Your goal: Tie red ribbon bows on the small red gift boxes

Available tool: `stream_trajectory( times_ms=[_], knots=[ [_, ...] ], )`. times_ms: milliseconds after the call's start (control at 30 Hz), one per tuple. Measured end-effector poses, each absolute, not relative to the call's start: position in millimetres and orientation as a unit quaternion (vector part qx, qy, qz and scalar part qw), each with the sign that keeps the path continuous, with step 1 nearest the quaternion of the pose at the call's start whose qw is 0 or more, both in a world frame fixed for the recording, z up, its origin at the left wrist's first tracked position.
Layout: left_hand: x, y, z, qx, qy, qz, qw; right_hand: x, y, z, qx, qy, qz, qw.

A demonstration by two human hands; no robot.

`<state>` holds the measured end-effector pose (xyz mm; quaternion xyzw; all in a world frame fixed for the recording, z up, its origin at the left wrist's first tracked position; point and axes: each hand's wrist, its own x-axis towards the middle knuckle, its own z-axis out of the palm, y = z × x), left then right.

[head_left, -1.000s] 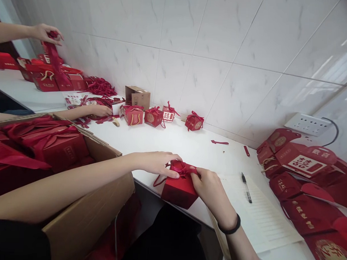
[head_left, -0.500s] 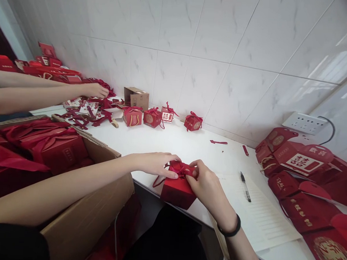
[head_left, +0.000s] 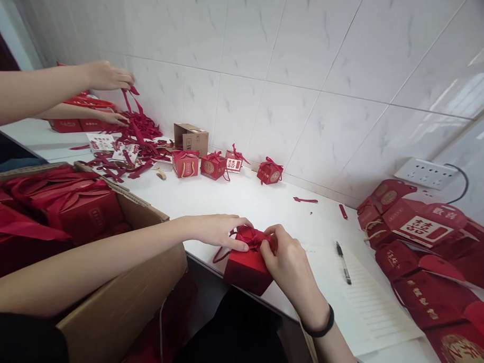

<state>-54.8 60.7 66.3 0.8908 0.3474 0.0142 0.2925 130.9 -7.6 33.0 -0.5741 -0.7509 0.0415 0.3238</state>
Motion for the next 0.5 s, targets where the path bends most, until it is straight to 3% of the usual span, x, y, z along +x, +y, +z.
stream_trajectory(
  times_ms=[300,500],
  knots=[
    [-55.1,63.4,62.8,0.896,0.34,0.016,0.285,132.1,-4.0,25.4,-0.599,-0.733,-0.024,0.323],
    [-54.9,61.9,65.3,0.893,0.344,0.009,0.291,131.8,-1.0,24.8,-0.609,-0.722,0.001,0.328]
  ],
)
